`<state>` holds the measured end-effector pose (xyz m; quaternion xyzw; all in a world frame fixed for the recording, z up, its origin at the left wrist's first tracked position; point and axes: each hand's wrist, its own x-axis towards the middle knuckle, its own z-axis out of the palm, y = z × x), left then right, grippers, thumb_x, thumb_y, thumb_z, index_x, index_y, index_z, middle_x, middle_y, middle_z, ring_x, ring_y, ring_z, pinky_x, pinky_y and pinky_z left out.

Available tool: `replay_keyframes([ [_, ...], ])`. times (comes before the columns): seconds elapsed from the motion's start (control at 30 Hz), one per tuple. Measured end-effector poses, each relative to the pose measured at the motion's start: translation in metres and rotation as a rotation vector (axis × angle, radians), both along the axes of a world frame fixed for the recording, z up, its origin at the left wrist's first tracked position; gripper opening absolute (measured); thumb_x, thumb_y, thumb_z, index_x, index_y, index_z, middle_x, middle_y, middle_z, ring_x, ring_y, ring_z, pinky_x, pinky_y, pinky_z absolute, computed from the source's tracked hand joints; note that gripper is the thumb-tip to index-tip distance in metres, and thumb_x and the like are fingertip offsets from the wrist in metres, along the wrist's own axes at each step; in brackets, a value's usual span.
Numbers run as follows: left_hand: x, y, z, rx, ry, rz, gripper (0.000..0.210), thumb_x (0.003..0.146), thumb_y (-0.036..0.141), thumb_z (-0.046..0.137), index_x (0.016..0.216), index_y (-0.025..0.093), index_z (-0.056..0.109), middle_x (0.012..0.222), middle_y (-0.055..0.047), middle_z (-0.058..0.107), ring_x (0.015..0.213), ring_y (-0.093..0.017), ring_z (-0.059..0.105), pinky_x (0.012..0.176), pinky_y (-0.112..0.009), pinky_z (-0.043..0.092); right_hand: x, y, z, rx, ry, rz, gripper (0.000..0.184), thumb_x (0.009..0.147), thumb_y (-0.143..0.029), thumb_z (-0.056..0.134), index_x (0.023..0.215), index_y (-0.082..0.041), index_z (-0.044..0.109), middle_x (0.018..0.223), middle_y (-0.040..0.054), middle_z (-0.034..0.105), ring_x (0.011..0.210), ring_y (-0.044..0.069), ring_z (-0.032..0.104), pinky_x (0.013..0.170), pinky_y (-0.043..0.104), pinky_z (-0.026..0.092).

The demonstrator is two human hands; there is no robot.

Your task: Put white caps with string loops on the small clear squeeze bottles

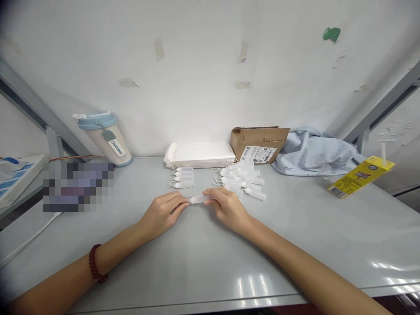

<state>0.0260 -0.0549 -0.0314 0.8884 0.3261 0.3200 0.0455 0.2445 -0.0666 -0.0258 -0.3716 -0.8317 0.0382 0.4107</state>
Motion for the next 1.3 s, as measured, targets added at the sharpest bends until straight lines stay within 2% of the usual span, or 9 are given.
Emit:
replay_keyframes([
  [0.27,-0.002,0.002,-0.003,0.021,0.009,-0.001,0.017,0.087,0.013,0.045,0.081,0.014,0.061,0.072,-0.004,0.062,0.066,-0.014,0.057,0.061,-0.025,0.046,0.000,0.000,-0.002,-0.012,-0.010,0.038,0.013,0.087,-0.018,0.050,0.097,-0.017,0.059,0.082,0.0071,0.069,0.071,0.017,0.065,0.062,0.029,0.054],
  [0.47,-0.006,0.010,0.009,0.029,-0.023,0.061,0.014,0.087,0.016,0.048,0.081,0.015,0.061,0.074,-0.003,0.063,0.068,-0.013,0.057,0.063,-0.024,0.044,0.001,0.003,0.001,0.046,-0.176,0.017,0.018,0.089,-0.024,0.048,0.104,-0.016,0.054,0.089,0.0094,0.067,0.081,0.020,0.062,0.071,0.034,0.052],
  [0.57,-0.013,0.013,0.015,0.012,-0.030,0.114,0.014,0.087,0.018,0.048,0.082,0.016,0.061,0.076,-0.003,0.063,0.069,-0.014,0.056,0.063,-0.024,0.042,0.006,0.009,0.004,0.102,-0.239,-0.075,0.018,0.089,-0.021,0.048,0.106,-0.016,0.053,0.098,0.0116,0.065,0.090,0.023,0.060,0.076,0.038,0.048],
  [0.67,-0.019,0.017,0.019,-0.040,-0.070,0.185,0.016,0.088,0.021,0.046,0.082,0.017,0.061,0.073,-0.002,0.061,0.064,-0.012,0.052,0.059,-0.023,0.038,0.015,0.017,0.006,0.095,-0.277,-0.199,0.017,0.088,-0.018,0.047,0.104,-0.017,0.054,0.103,0.0116,0.063,0.095,0.025,0.058,0.077,0.039,0.045],
  [0.8,-0.020,0.019,0.024,-0.134,-0.112,0.246,0.022,0.089,0.025,0.041,0.080,0.017,0.059,0.068,0.000,0.058,0.057,-0.011,0.046,0.055,-0.023,0.035,0.026,0.025,0.009,0.020,-0.313,-0.305,0.014,0.086,-0.016,0.049,0.097,-0.017,0.057,0.101,0.0101,0.064,0.094,0.024,0.058,0.077,0.038,0.043],
  [1.0,-0.023,0.025,0.027,-0.374,0.007,0.210,0.029,0.085,0.031,0.042,0.069,0.017,0.060,0.066,0.000,0.060,0.059,-0.013,0.049,0.055,-0.023,0.035,0.029,0.027,0.014,-0.152,-0.406,-0.438,0.011,0.083,-0.017,0.053,0.092,-0.016,0.059,0.094,0.0092,0.064,0.090,0.025,0.056,0.075,0.036,0.043],
  [1.17,-0.029,0.031,0.030,-0.511,0.132,0.325,0.032,0.081,0.037,0.043,0.065,0.018,0.061,0.057,0.001,0.056,0.055,-0.015,0.047,0.053,-0.025,0.031,0.028,0.025,0.017,-0.239,-0.506,-0.554,0.016,0.083,-0.023,0.055,0.095,-0.014,0.058,0.096,0.0130,0.060,0.093,0.028,0.055,0.073,0.036,0.043],
  [1.3,-0.030,0.032,0.031,-0.557,0.146,0.373,0.033,0.080,0.042,0.043,0.064,0.018,0.059,0.057,0.001,0.053,0.055,-0.015,0.046,0.052,-0.024,0.030,0.026,0.023,0.020,-0.302,-0.512,-0.632,0.018,0.084,-0.026,0.053,0.096,-0.012,0.057,0.096,0.0145,0.059,0.096,0.030,0.054,0.073,0.037,0.043],
])
